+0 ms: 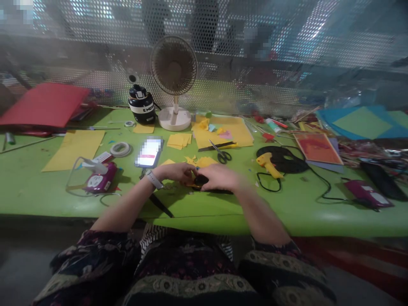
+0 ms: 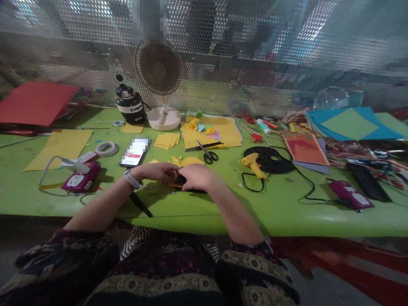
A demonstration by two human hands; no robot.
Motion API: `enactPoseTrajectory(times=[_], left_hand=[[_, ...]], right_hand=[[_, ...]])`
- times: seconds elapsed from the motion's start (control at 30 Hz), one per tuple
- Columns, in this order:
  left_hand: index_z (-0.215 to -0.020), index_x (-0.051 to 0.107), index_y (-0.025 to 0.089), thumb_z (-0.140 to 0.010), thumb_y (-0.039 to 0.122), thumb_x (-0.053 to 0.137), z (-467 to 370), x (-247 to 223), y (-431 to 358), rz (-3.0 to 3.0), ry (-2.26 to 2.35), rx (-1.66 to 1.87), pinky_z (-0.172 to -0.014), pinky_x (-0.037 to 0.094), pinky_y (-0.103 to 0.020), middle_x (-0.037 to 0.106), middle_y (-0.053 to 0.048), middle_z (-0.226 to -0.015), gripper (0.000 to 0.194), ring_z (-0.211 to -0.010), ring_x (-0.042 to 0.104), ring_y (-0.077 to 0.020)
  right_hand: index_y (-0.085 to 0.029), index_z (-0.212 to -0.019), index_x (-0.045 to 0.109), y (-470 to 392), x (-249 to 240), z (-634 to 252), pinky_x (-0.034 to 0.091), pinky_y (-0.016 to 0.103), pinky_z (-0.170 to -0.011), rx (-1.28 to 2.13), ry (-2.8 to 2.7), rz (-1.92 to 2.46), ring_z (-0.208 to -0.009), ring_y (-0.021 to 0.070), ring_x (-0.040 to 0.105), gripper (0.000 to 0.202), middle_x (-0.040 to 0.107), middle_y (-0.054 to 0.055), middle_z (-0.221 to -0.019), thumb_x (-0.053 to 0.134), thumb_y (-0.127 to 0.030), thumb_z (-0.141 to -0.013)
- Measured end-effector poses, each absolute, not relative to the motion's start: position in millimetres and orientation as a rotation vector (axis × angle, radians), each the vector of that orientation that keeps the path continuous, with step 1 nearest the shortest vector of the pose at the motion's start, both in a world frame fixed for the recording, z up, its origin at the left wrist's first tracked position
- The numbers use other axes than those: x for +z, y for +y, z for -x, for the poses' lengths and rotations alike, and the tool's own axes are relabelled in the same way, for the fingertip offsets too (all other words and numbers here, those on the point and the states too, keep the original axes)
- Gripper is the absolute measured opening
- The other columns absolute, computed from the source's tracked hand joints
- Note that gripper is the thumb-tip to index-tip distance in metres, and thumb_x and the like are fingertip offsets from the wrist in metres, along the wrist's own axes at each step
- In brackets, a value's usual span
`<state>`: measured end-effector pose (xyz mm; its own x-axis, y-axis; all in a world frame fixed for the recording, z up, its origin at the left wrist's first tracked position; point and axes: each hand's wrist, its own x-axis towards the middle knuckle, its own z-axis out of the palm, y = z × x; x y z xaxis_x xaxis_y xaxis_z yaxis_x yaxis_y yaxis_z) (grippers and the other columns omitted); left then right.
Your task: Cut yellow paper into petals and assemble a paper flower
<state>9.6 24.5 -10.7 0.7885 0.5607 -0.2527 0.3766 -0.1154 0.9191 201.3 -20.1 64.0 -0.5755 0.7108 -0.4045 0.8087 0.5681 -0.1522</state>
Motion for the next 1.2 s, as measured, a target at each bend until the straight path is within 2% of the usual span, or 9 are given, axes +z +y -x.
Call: enactPoseTrajectory(times=[0.13, 0.27, 0.4, 0.53, 0.67, 0.77, 0.87, 1.07, 1.2], left_hand=[[-0.084, 0.064, 0.019, -0.066, 0.031, 0.079, -13, -13, 23, -1.706, 0.712, 0.211, -0.052, 0.040, -0.023, 0.059, 0.005, -0.058, 0.027, -0.050, 0.052, -0.0098], [-0.090, 0.062, 0.017, -0.069, 0.028, 0.078, -15, -9, 20, -1.720, 0.667, 0.121, -0.050, 0.040, -0.023, 0.059, 0.005, -0.060, 0.028, -0.051, 0.052, -0.0096], [-0.100, 0.062, 0.017, -0.076, 0.030, 0.075, -11, -3, 22, -1.641, 0.693, 0.203, -0.056, 0.046, -0.025, 0.065, 0.001, -0.070, 0.031, -0.057, 0.058, -0.0108], [-0.112, 0.058, 0.017, -0.082, 0.030, 0.073, -5, 2, 29, -1.498, 0.824, 0.526, -0.065, 0.052, -0.027, 0.067, 0.000, -0.077, 0.036, -0.065, 0.063, -0.0101], [-0.112, 0.058, 0.016, -0.083, 0.025, 0.073, -6, 2, 33, -1.338, 0.911, 0.748, -0.063, 0.051, -0.024, 0.064, 0.002, -0.075, 0.034, -0.063, 0.062, -0.0082], [-0.112, 0.060, 0.015, -0.082, 0.026, 0.074, -9, -1, 33, -1.285, 0.951, 0.789, -0.063, 0.052, -0.023, 0.066, -0.001, -0.079, 0.035, -0.069, 0.065, -0.0099], [-0.111, 0.061, 0.014, -0.081, 0.027, 0.076, -12, -4, 32, -1.261, 0.987, 0.810, -0.061, 0.053, -0.024, 0.065, -0.001, -0.079, 0.035, -0.071, 0.067, -0.0121], [-0.109, 0.063, 0.014, -0.077, 0.025, 0.079, -15, -5, 30, -1.236, 0.993, 0.799, -0.057, 0.054, -0.024, 0.062, -0.001, -0.078, 0.037, -0.067, 0.068, -0.0132], [-0.110, 0.063, 0.014, -0.079, 0.027, 0.078, -16, -3, 30, -1.249, 0.971, 0.790, -0.058, 0.056, -0.024, 0.064, -0.003, -0.084, 0.037, -0.069, 0.069, -0.0138]], right_hand=[[-0.020, -0.107, 0.072, -24, 67, -200, 0.042, 0.031, -0.070, -0.415, 2.530, -1.226, -0.094, 0.0288, 0.067, 0.027, 0.074, 0.011, -0.102, 0.070, -0.030, -0.082], [-0.020, -0.104, 0.072, -23, 72, -207, 0.042, 0.030, -0.071, -0.485, 2.561, -1.201, -0.094, 0.0266, 0.066, 0.022, 0.073, 0.009, -0.103, 0.069, -0.028, -0.084], [-0.022, -0.110, 0.069, -18, 79, -224, 0.043, 0.031, -0.073, -0.625, 2.633, -1.261, -0.094, 0.0248, 0.065, 0.026, 0.072, 0.008, -0.108, 0.066, -0.032, -0.087], [-0.021, -0.116, 0.066, -5, 81, -256, 0.046, 0.033, -0.077, -0.688, 2.727, -1.545, -0.093, 0.0248, 0.065, 0.034, 0.071, 0.010, -0.109, 0.060, -0.043, -0.091], [-0.020, -0.120, 0.064, 33, 79, -294, 0.048, 0.034, -0.084, -0.700, 2.803, -2.003, -0.097, 0.0237, 0.066, 0.036, 0.070, 0.011, -0.115, 0.059, -0.041, -0.091], [-0.014, -0.110, 0.066, 79, 78, -316, 0.049, 0.035, -0.083, -0.452, 2.643, -2.494, -0.094, 0.0253, 0.066, 0.031, 0.071, 0.013, -0.107, 0.060, -0.037, -0.089], [-0.012, -0.110, 0.065, 126, 76, -329, 0.048, 0.037, -0.085, -0.092, 2.331, -2.803, -0.101, 0.0298, 0.064, 0.031, 0.070, 0.019, -0.113, 0.059, -0.035, -0.090], [-0.010, -0.123, 0.062, 173, 53, -329, 0.047, 0.038, -0.090, 0.002, 2.008, -2.654, -0.112, 0.0322, 0.063, 0.041, 0.066, 0.024, -0.124, 0.060, -0.035, -0.091], [-0.010, -0.117, 0.067, 183, 35, -325, 0.047, 0.037, -0.090, -0.032, 2.025, -2.557, -0.111, 0.0321, 0.064, 0.038, 0.067, 0.023, -0.121, 0.065, -0.033, -0.087]])
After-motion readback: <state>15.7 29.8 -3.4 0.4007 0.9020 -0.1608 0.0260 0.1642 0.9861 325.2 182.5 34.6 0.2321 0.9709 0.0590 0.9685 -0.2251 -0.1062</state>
